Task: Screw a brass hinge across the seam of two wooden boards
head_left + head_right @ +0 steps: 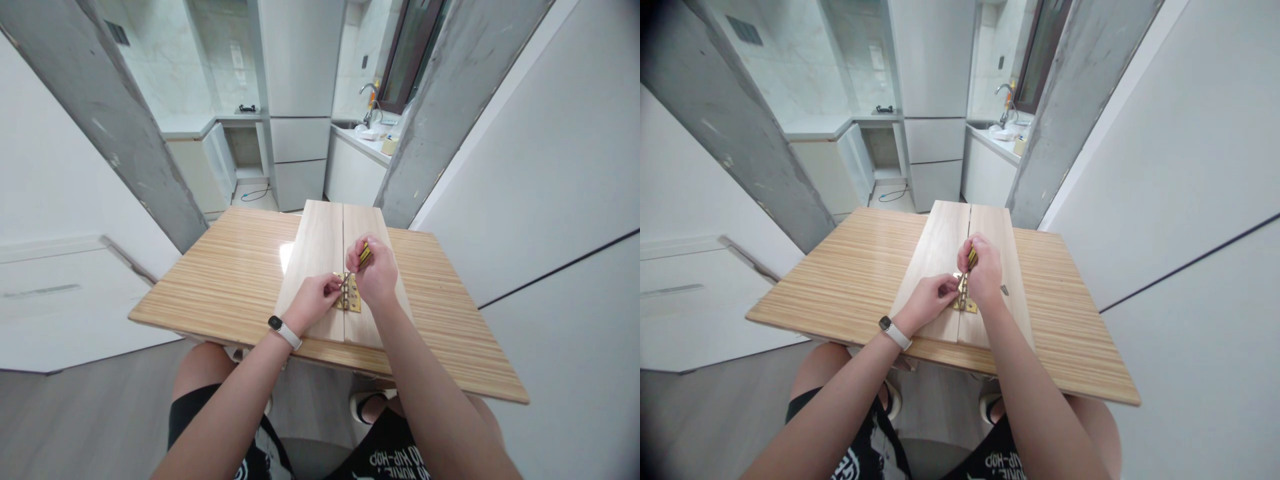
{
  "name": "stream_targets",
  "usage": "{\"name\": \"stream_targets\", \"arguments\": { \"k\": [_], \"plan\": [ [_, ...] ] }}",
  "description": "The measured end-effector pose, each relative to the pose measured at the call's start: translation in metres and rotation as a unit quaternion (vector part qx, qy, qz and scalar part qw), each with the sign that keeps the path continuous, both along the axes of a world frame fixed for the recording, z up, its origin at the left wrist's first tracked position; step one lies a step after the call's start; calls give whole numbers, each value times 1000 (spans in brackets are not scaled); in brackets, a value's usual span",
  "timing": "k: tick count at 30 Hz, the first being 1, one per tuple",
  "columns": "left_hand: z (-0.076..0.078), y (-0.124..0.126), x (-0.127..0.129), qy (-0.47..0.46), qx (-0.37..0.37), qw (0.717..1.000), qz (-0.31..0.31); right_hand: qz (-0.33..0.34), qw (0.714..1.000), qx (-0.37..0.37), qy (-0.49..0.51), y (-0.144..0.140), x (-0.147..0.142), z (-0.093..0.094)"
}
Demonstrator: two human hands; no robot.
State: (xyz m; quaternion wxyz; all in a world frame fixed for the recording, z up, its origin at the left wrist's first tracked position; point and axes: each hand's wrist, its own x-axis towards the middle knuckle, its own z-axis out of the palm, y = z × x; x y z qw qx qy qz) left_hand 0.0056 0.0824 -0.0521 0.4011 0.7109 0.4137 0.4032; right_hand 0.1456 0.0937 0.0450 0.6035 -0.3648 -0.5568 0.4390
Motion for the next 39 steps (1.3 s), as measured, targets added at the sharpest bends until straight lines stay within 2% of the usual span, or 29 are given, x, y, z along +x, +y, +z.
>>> {"name": "stream_targets", "arguments": {
  "k": [5, 12, 18, 30, 34, 39],
  "plan": [
    [1, -1, 0, 3, -4, 1000, 6, -46, 998, 23, 36, -2, -2, -4],
    [1, -1, 0, -4, 4, 1000, -1, -11, 999, 25, 27, -7, 0, 0],
    [2, -2, 1, -8, 16, 1000, -3, 24, 997, 20, 70, -3, -2, -1],
    [1, 0, 0, -31, -7, 999, 7, 33, 999, 20, -22, 4, -3, 6],
    [0, -1, 0, -25, -1, 1000, 2, 33, 999, 12, -12, 4, -3, 4],
    [2, -2, 1, -15, 9, 1000, 0, 65, 998, -2, 25, 3, 2, 0]
  ]
}}
